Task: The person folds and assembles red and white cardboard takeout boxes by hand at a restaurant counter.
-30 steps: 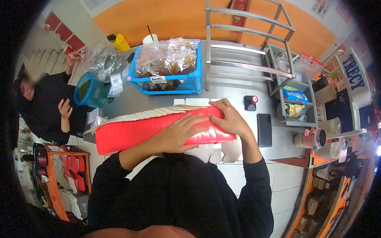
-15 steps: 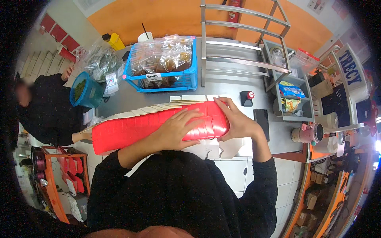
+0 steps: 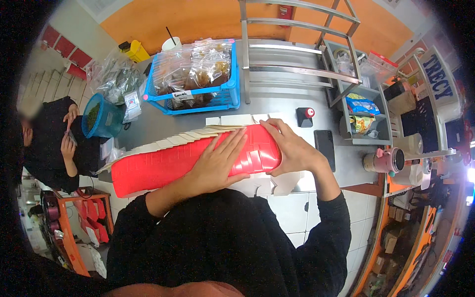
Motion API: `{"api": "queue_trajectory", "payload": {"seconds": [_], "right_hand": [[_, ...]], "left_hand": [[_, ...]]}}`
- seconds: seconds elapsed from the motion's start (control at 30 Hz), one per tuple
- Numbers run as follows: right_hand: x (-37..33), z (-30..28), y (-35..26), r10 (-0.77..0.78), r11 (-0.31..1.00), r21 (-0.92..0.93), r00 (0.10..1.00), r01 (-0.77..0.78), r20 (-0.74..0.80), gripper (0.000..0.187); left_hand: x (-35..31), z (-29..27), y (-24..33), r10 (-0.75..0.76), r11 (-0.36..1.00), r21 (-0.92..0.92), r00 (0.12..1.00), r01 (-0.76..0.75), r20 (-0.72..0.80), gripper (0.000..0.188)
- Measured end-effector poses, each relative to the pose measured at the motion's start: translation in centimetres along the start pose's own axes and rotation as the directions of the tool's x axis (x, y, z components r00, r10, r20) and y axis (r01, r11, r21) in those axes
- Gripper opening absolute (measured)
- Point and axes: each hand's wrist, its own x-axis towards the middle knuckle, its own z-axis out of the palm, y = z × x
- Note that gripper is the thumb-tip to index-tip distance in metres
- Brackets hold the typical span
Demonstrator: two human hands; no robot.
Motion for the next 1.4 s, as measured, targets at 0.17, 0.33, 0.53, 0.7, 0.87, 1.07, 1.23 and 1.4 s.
{"api": "queue_trajectory", "payload": {"seconds": [0.17,0.33,0.53,0.7,0.87,1.07,1.23,1.4], "right_hand": [[0.0,-0.4,0.1,0.004,1.000,-0.021,1.000,-0.004,0.016,0.115],[-0.1,-0.7,0.1,0.013,0.997,-0.071,0.999,-0.011,0.030,0.118],[-0.2,-1.2,-0.2,0.034,0.997,-0.064,0.998,-0.030,0.058,0.117],[0.0,-1.4,0.3,0.008,0.999,-0.038,0.998,-0.006,0.057,0.116],[0.0,-1.2,0.6,-0.079,0.996,-0.053,0.997,0.078,-0.005,0.116],[-0.3,-0.9,0.5,-0.051,0.998,-0.044,0.999,0.051,-0.003,0.116],[-0.3,-1.7,-0.2,-0.067,0.997,-0.030,0.998,0.067,-0.002,0.116],[-0.8,-3.3,-1.1,-0.065,0.997,-0.036,0.998,0.064,-0.013,0.114]], "left_hand": [[-0.1,0.1,-0.1,-0.011,1.000,0.013,1.000,0.010,0.003,0.088],[-0.3,0.2,-0.1,-0.009,1.000,0.011,1.000,0.009,-0.017,0.087],[-0.5,0.1,-0.2,-0.001,1.000,0.013,0.999,0.002,-0.049,0.086],[-0.4,-0.1,-0.4,0.014,1.000,0.026,0.996,-0.012,-0.088,0.085],[1.4,-0.3,-0.1,-0.009,0.998,0.055,0.993,0.015,-0.115,0.089],[2.3,0.7,0.1,-0.005,0.999,0.036,0.971,0.014,-0.238,0.084],[2.7,-0.4,0.0,-0.016,0.999,-0.033,0.967,0.007,-0.255,0.085],[2.0,-2.4,-0.1,-0.035,0.994,-0.109,0.957,0.004,-0.289,0.080]]}}
